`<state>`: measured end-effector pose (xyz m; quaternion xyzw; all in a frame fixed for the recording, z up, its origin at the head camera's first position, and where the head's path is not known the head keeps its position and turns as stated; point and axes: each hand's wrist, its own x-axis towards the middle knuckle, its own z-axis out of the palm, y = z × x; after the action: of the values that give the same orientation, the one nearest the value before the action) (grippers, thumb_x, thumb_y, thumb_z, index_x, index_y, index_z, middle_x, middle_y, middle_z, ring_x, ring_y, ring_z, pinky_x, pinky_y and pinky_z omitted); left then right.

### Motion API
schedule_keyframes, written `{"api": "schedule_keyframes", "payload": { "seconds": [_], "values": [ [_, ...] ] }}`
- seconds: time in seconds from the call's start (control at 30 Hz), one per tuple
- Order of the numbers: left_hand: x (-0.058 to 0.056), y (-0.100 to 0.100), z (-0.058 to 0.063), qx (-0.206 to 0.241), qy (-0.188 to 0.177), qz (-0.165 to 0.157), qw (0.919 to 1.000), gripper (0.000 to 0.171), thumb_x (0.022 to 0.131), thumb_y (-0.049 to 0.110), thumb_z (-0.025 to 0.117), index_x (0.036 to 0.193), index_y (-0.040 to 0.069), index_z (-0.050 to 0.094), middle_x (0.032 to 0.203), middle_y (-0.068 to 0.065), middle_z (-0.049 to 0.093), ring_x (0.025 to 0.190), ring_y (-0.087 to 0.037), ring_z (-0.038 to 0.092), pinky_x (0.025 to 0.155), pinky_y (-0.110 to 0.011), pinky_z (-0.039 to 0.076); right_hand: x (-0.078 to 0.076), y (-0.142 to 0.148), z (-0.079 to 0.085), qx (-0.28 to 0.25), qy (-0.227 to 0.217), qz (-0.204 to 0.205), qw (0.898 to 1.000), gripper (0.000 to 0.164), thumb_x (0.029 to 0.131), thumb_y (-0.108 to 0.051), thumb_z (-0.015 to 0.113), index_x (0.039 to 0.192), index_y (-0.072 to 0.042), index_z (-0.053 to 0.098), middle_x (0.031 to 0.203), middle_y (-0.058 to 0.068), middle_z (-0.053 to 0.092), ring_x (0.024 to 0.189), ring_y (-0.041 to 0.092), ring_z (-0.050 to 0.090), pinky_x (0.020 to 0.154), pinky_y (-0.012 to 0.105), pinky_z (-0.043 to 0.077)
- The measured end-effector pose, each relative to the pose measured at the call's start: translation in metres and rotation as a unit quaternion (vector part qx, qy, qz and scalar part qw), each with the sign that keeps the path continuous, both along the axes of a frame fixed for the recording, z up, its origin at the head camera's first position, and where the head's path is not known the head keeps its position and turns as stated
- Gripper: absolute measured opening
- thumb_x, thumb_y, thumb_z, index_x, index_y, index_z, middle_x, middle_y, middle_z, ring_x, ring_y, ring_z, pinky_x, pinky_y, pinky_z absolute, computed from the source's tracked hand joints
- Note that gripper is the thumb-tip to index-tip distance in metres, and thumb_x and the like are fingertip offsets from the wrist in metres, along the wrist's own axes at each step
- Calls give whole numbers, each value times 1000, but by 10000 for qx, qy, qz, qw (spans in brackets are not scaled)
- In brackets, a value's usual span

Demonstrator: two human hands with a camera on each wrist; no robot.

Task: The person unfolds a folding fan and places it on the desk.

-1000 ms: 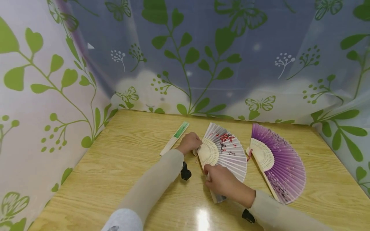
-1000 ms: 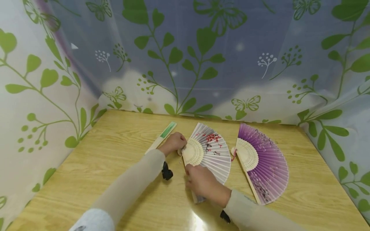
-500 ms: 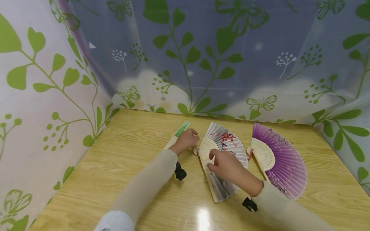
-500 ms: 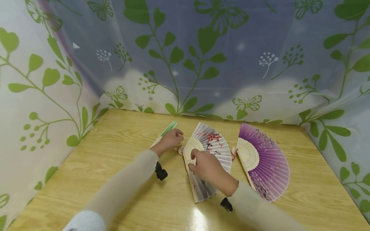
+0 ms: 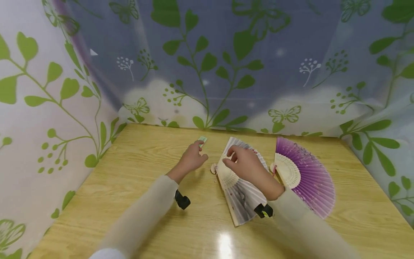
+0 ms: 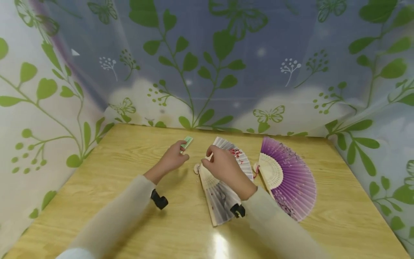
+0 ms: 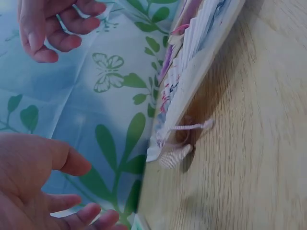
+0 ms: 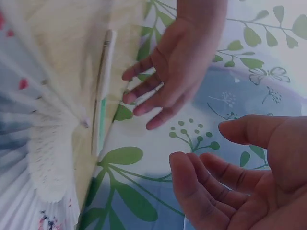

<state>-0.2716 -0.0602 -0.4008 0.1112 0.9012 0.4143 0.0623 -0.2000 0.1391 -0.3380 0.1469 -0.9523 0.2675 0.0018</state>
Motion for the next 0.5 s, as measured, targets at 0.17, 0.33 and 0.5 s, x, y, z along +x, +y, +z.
{"api": "schedule_keyframes", "payload": {
  "seconds": [0.17,0.33,0.5],
  "values": [
    [9,-16,2,-368,184,133,9991,63,92,16,57,147,0,31,130,-24,49,106,-33,55,84,-45,49,-10,-12,7,-150,-283,-149,9994,28,96,-33,61,110,-9,62,91,5,67,70,17,60,64,36,50],
    [16,-26,3,-803,302,217,9961,68,92,21,62,148,-1,30,132,-23,46,110,-35,54,88,-48,48,-22,-22,15,-393,-562,-222,9974,30,97,-34,60,113,-9,61,94,8,67,65,17,61,57,32,50],
    [15,-31,-2,-1312,217,347,9905,72,90,24,66,147,-1,31,130,-23,45,102,-32,53,85,-48,48,-42,-35,16,-526,-884,-262,9943,34,98,-39,56,111,-8,59,80,8,65,57,18,61,53,31,50]
  ]
}}
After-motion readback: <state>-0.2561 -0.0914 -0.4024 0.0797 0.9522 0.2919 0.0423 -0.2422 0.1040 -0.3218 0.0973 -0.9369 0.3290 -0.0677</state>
